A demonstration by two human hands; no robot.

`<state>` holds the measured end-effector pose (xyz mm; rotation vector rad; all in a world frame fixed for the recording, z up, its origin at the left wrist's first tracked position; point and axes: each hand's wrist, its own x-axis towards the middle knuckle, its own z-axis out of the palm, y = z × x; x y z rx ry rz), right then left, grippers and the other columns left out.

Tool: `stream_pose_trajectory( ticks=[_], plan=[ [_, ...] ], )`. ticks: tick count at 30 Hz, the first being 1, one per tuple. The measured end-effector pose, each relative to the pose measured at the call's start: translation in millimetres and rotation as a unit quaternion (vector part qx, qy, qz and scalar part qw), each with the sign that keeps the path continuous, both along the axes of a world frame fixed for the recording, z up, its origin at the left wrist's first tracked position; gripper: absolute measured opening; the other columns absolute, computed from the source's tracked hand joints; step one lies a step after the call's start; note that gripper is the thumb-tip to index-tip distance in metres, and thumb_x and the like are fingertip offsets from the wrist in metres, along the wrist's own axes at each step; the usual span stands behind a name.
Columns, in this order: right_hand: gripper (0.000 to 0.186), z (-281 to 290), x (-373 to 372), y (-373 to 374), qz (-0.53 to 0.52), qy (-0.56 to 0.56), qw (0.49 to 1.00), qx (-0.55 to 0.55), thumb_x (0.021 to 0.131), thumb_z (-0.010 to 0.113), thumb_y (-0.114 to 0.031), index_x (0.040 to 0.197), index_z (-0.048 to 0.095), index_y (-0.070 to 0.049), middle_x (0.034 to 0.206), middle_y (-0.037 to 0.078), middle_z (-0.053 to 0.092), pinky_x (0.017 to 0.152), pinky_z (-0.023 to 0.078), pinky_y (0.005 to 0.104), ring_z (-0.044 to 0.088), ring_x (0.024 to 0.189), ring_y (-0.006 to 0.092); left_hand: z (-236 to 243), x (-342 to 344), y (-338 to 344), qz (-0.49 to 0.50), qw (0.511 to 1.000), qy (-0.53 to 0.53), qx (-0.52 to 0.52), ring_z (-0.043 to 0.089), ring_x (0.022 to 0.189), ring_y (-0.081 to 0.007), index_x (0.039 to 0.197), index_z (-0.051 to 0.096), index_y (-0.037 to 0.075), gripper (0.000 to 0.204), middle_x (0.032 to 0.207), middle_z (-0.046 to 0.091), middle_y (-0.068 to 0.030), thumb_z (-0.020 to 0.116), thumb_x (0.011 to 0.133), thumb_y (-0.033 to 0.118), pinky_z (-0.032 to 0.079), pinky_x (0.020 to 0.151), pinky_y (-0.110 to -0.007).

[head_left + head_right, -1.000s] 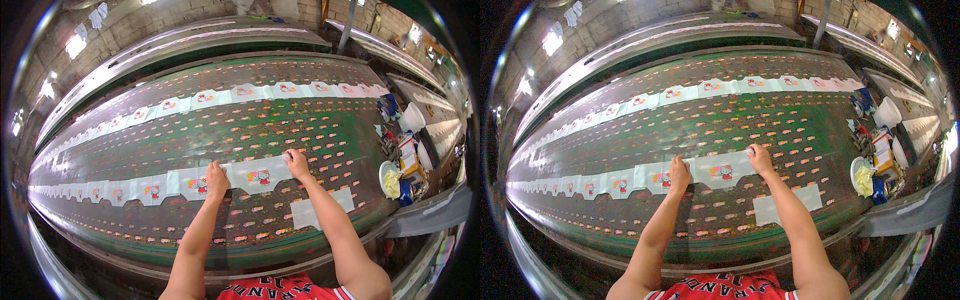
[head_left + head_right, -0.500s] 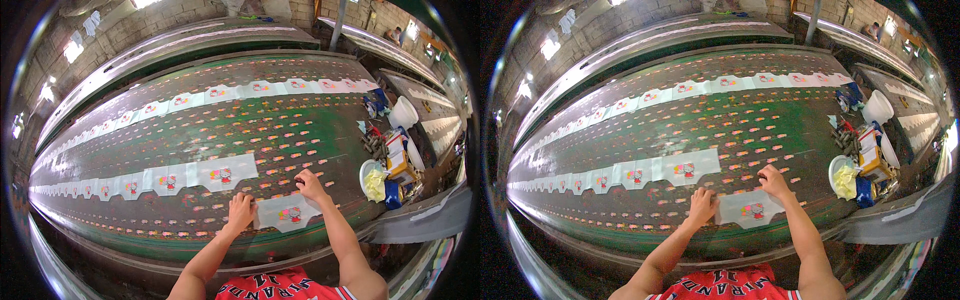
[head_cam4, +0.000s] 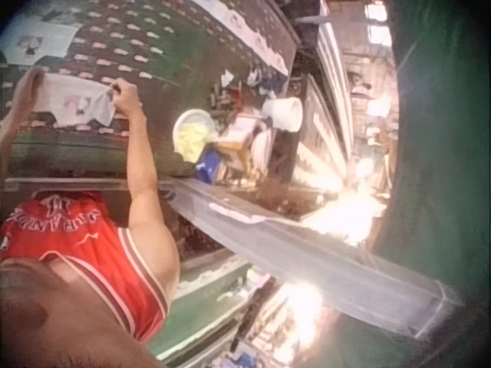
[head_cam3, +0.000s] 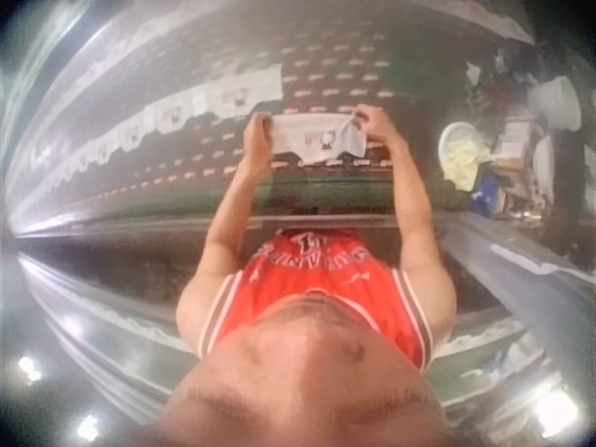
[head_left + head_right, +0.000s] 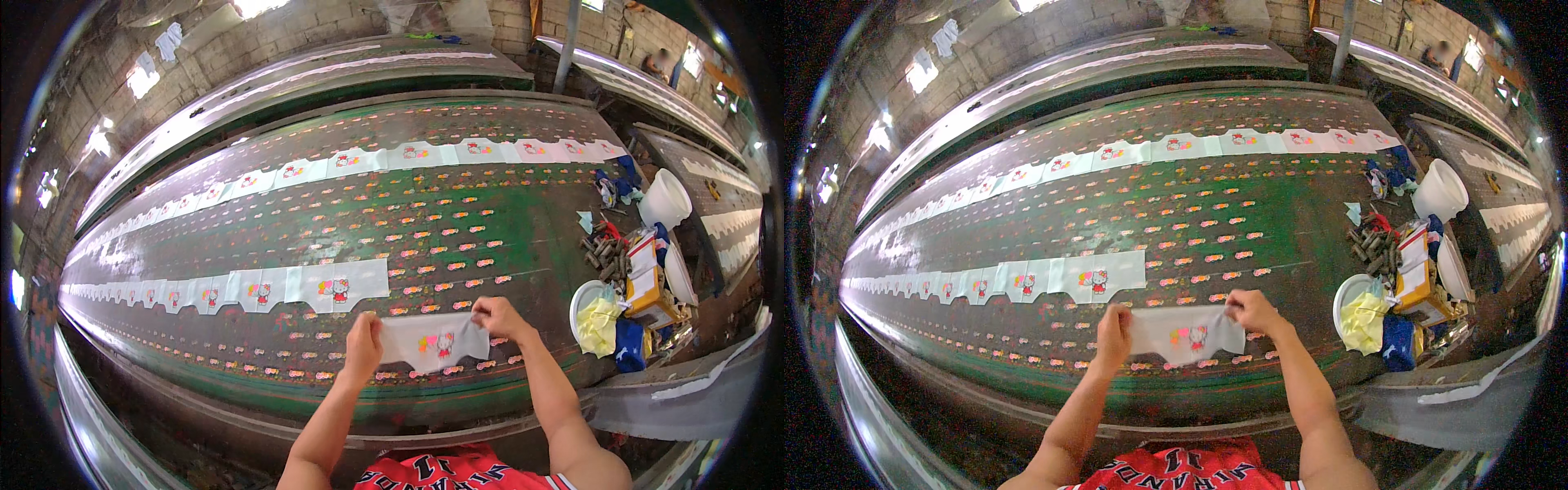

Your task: The person repeatedly picks up small printed cloths from a long green table, folds them by hand, and stacks them into a growing pile. The person also briefly handles a stack of folded cloths and places them on the table.

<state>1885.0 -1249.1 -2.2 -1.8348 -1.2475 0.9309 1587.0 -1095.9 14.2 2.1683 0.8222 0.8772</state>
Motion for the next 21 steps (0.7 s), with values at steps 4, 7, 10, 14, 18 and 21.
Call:
stream_pose_trajectory(
  ticks=[4, 7, 10, 14, 18, 21],
  plan=[
    [0.012, -2, 45, 29, -0.103, -0.042, 0.986, 0.126, 0.087, 0.069, -0.009, 0.093, 0.063, -0.001, 0.078, 0.008, 0.067, 0.069, 0.050, 0.0309, 0.062, 0.075, 0.0146, -24, 46, 51, 0.052, 0.998, 0.043, 0.000, 0.059, 0.080, -0.0407, 0.106, 0.049, 0.002, 0.013, 0.087, 0.060, -0.0205, 0.054, 0.094, 0.003, 0.047, 0.070, -0.046],
    [0.022, -20, 74, 55, -0.164, -0.072, 0.968, 0.173, 0.087, 0.068, -0.015, 0.103, 0.063, -0.001, 0.085, 0.014, 0.069, 0.071, 0.050, 0.0354, 0.065, 0.077, 0.0222, -42, 79, 84, 0.064, 0.993, 0.099, 0.002, 0.061, 0.088, -0.0440, 0.114, 0.049, 0.003, 0.020, 0.096, 0.063, -0.0228, 0.054, 0.095, 0.008, 0.047, 0.073, -0.051],
    [0.026, -23, 82, 75, -0.195, -0.054, 0.972, 0.121, 0.087, 0.068, -0.014, 0.108, 0.061, -0.002, 0.089, 0.015, 0.068, 0.073, 0.050, 0.0358, 0.065, 0.080, 0.0241, -50, 95, 107, 0.075, 0.987, 0.141, -0.008, 0.061, 0.094, -0.0438, 0.118, 0.049, 0.004, 0.024, 0.103, 0.064, -0.0228, 0.054, 0.095, 0.011, 0.047, 0.078, -0.052],
    [0.027, -36, 89, 89, -0.215, -0.107, 0.957, 0.161, 0.087, 0.066, -0.009, 0.112, 0.059, -0.002, 0.090, 0.015, 0.067, 0.075, 0.050, 0.0378, 0.065, 0.082, 0.0260, -57, 104, 120, 0.080, 0.985, 0.151, 0.002, 0.059, 0.097, -0.0435, 0.118, 0.049, 0.002, 0.028, 0.106, 0.060, -0.0230, 0.057, 0.091, 0.006, 0.047, 0.081, -0.050],
    [0.031, -45, 84, 73, -0.237, -0.153, 0.940, 0.192, 0.088, 0.063, -0.006, 0.118, 0.056, -0.002, 0.098, 0.014, 0.062, 0.076, 0.051, 0.0397, 0.063, 0.083, 0.0279, -63, 87, 107, 0.092, 0.988, 0.083, 0.095, 0.054, 0.102, -0.0429, 0.117, 0.049, -0.002, 0.035, 0.111, 0.053, -0.0238, 0.061, 0.085, 0.001, 0.045, 0.086, -0.049],
    [0.032, -43, 70, 34, -0.226, -0.181, 0.940, 0.180, 0.088, 0.062, -0.004, 0.119, 0.054, -0.002, 0.103, 0.014, 0.058, 0.078, 0.051, 0.0398, 0.062, 0.083, 0.0285, -57, 65, 69, 0.066, 0.983, 0.089, 0.148, 0.051, 0.102, -0.0448, 0.115, 0.049, -0.001, 0.037, 0.111, 0.050, -0.0253, 0.063, 0.081, -0.002, 0.043, 0.085, -0.050]
  ],
)
